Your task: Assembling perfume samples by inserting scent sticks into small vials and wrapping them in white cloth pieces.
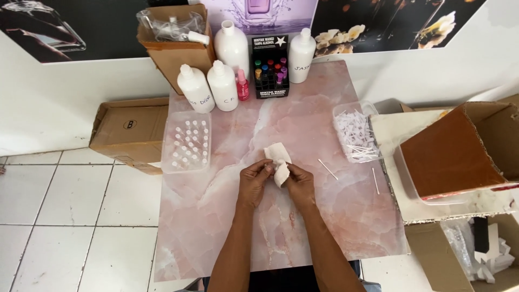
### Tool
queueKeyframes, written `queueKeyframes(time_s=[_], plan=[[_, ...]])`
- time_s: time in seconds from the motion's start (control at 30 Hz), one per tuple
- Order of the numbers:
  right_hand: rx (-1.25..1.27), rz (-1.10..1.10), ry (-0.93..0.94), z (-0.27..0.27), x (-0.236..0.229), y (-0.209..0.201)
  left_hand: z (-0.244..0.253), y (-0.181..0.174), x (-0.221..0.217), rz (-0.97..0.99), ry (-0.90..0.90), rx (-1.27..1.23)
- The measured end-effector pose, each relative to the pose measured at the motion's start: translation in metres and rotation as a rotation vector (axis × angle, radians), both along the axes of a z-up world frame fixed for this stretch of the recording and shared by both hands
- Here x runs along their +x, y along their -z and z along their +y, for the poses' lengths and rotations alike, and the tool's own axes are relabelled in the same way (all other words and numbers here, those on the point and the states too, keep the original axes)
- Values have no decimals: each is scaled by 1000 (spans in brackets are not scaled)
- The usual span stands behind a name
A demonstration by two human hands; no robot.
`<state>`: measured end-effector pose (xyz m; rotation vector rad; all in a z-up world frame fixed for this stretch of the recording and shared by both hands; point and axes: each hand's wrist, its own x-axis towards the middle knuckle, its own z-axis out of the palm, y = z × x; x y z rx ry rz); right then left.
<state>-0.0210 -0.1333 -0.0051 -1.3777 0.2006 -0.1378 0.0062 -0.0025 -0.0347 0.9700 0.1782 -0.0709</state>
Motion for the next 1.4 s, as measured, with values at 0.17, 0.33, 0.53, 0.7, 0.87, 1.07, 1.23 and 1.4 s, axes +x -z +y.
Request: queueKeyframes(time_s=[0.17, 0.33, 0.53, 0.7, 0.87, 1.07, 1.23, 1.4], plan=[[8, 64, 4, -5, 11, 8, -1, -5, -2, -50, 30, 109], [17, 114, -26, -7, 12, 4, -3, -35, -10, -117, 21, 236], [37, 81, -36, -3, 7, -7, -3, -18, -7, -54, -53, 91], [0, 74, 12, 1, 2, 0, -5, -21, -13, -115, -14, 95], [-82, 47, 58, 4, 10, 23, -2, -24, -12, -175, 58, 188], [-58, 63, 147, 7, 15, 25, 2, -31, -12, -195, 110, 271], [-9, -43, 112, 4, 8, 8, -4, -42, -16, -142, 94, 276], [-113, -90, 9, -7, 10, 29, -3, -35, -14, -99, 99, 286]])
